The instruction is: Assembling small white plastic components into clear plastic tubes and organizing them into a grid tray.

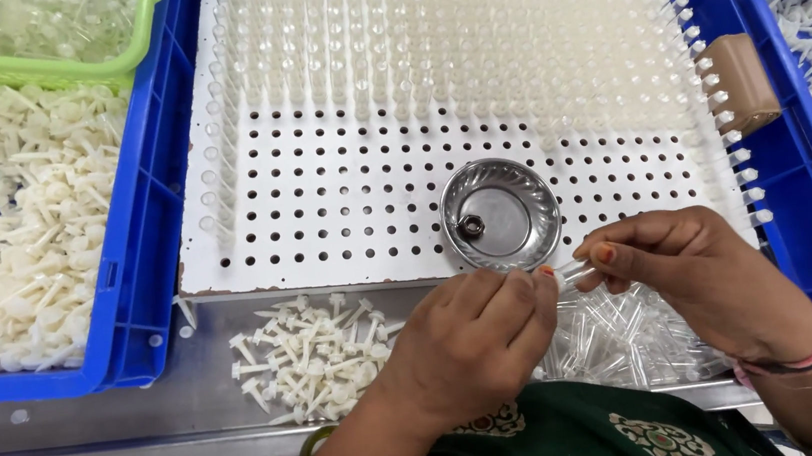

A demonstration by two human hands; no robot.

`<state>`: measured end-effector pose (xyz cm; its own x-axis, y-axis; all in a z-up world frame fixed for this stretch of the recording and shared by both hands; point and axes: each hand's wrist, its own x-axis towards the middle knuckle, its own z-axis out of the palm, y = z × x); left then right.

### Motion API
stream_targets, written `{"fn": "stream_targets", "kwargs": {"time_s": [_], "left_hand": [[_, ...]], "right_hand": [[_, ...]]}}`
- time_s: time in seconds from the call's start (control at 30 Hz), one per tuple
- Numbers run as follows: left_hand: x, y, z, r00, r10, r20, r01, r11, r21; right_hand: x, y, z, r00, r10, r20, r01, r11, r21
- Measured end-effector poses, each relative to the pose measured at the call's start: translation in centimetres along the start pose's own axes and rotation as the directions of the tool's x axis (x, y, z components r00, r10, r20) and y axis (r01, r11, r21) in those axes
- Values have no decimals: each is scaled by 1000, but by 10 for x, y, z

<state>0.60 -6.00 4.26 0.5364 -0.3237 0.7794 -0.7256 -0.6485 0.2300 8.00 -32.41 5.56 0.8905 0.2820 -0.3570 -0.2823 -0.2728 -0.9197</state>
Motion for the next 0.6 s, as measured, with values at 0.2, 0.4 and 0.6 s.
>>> {"fn": "stream_targets", "kwargs": {"time_s": [0.2,0.4,0.6], "left_hand": [[-1,5,8,983,-183,-21,182,982,-47],[-9,-6,15,967,-237,91,250,951,-182],[-19,-15,-2,880,-471,64,475,866,-159]], "right_hand": [[8,12,8,999,-38,-24,40,996,86],[29,-7,-40,983,-176,-55,148,930,-335],[73,-22,-31,782,-588,-206,123,471,-873]]}}
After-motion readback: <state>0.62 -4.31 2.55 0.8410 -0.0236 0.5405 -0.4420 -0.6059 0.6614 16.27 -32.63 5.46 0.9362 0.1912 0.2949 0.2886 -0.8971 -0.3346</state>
